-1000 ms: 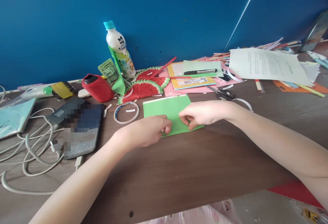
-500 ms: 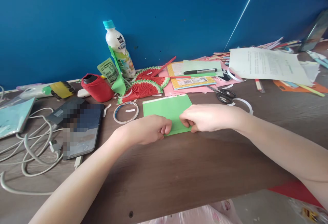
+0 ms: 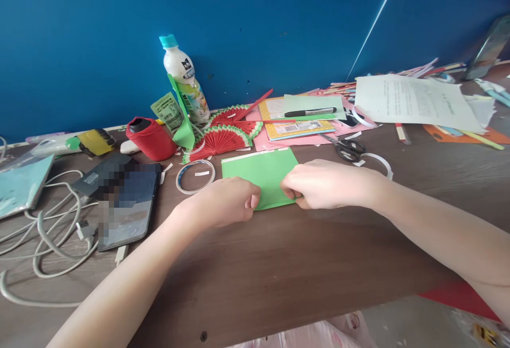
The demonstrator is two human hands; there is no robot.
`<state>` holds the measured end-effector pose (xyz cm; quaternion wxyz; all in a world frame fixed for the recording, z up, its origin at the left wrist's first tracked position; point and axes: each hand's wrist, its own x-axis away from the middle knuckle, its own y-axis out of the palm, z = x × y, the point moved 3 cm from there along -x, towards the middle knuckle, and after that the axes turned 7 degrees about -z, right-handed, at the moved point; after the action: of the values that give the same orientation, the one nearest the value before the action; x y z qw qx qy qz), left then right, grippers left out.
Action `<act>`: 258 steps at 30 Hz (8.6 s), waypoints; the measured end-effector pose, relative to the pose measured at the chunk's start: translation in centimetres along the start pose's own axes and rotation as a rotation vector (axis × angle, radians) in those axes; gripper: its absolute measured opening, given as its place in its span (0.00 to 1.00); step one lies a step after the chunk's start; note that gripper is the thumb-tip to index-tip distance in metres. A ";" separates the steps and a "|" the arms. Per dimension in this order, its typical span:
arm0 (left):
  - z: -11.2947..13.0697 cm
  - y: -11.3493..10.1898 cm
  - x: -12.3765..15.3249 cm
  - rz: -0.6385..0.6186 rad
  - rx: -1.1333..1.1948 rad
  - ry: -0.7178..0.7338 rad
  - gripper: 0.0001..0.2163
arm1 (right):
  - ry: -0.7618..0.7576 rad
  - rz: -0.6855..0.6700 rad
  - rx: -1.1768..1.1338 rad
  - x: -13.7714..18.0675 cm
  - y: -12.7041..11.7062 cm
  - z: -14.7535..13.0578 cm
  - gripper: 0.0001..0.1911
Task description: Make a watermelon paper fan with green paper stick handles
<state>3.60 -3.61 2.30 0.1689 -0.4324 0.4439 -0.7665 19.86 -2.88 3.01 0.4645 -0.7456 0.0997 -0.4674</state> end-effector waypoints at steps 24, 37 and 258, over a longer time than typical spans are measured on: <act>-1.4 -0.4 -0.4 -0.035 0.122 -0.024 0.08 | -0.041 -0.014 -0.193 -0.6 -0.3 1.4 0.08; -1.3 -0.3 -0.4 -0.071 0.133 -0.089 0.06 | -0.011 -0.043 -0.191 -1.3 0.1 1.6 0.07; 0.0 3.2 -2.2 0.681 0.100 -0.043 0.07 | -0.349 0.983 0.193 -3.4 3.5 0.9 0.15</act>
<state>4.43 -4.00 -1.48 0.4453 -0.2664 0.5211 -0.6776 19.69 -2.28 -1.88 0.7051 -0.6313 0.3152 -0.0703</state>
